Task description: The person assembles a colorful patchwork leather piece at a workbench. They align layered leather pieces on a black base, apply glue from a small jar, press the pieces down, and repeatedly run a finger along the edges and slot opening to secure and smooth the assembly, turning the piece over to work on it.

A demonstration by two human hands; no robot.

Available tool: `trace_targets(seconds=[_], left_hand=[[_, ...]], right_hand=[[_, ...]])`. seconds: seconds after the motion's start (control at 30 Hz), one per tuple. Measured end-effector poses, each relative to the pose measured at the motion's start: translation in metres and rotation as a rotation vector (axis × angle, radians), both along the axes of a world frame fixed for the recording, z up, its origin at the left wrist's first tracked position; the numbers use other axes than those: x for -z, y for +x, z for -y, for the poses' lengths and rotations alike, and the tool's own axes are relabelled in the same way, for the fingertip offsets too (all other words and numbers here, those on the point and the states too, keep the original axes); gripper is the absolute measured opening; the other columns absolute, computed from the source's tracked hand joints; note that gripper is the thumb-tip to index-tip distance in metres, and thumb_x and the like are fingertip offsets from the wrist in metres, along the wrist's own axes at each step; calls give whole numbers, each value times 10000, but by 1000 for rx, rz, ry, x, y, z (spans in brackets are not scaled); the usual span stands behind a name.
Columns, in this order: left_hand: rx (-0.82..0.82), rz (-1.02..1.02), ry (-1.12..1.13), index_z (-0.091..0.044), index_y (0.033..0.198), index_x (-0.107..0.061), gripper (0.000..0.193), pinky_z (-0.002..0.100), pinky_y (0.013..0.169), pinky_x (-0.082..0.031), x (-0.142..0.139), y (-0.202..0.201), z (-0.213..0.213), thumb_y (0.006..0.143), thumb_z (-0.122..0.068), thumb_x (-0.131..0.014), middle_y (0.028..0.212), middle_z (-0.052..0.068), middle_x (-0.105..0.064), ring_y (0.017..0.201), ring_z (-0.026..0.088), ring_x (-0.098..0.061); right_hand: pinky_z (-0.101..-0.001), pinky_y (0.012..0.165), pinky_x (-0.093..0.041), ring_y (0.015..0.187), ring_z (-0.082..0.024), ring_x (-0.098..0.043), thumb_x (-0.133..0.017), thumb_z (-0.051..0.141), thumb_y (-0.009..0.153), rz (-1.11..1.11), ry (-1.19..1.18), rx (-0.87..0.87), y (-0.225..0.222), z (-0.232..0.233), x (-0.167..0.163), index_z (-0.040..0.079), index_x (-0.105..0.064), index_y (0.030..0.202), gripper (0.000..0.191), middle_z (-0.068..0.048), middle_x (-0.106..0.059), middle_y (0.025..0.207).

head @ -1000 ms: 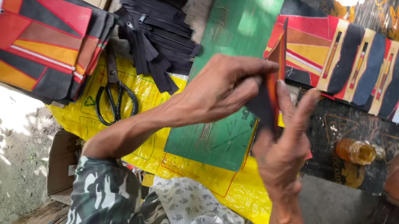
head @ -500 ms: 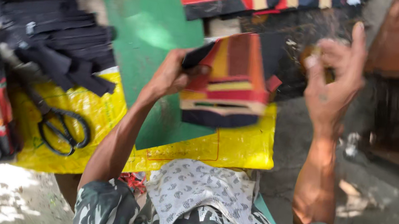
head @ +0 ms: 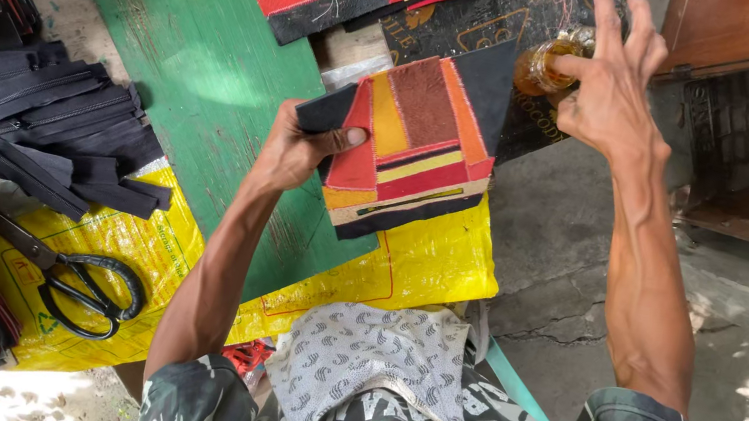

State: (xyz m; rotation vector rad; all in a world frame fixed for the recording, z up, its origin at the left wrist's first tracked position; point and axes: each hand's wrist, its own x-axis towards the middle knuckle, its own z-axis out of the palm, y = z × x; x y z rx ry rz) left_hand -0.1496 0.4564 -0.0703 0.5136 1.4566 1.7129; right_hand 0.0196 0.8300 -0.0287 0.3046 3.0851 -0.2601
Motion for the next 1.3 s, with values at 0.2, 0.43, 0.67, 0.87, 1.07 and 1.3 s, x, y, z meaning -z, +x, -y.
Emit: trace_targets(seconds=[0.2,0.43,0.67,0.87,1.07,1.3], left_hand=[[-76,242,167,-29,1174,-712,315,325,850,-617,6,7,-28,873,-50,-800,1065,18,-759,931,109,-703],[-135,31,-46,-12,1103,-732,192,300,733,-597,42,5,-58,917,-46,-769,958,16,-745,810,91,-679],[-113,-68,-174,11,1069,-727,181,300,628,-548,48,0,-60,914,-65,-783,882,27,-730,709,98,-631],[-85,-35,-57,17,1140,-689,241,302,773,-621,48,-1,-61,923,-48,-769,1003,39,-756,853,102,-707],[-70,-17,-47,21,1146,-691,210,306,781,-614,50,9,-67,948,-37,-735,1008,37,-757,859,95,-697],[-96,-52,-46,18,1146,-691,200,311,766,-615,50,15,-67,961,-47,-730,1012,45,-761,849,95,-693]], right_hand=[[-486,1297,-258,1585,-352,-280,-586,-114,754,-200,-258,151,14,1,-13,169,-832,1090,503,-109,-430,1695],[-430,1270,-373,1499,-331,-387,-585,-116,785,-291,-343,229,37,14,-21,143,-801,1177,517,-111,-502,1620],[-458,1255,-364,1488,-356,-379,-640,-81,825,-287,-263,199,34,31,-29,111,-785,1143,399,-129,-508,1598],[-403,1080,-447,1424,-273,-516,-555,-103,867,-562,-566,197,56,56,-51,106,-818,1048,381,-135,-606,1490],[-330,904,-577,1008,-177,-668,-459,-49,973,-650,-1215,393,80,141,14,108,-717,1249,409,-125,-683,1144],[-288,548,-466,535,-115,-452,-341,-55,774,-131,-1524,702,91,153,44,190,-257,1680,942,-9,-448,641]])
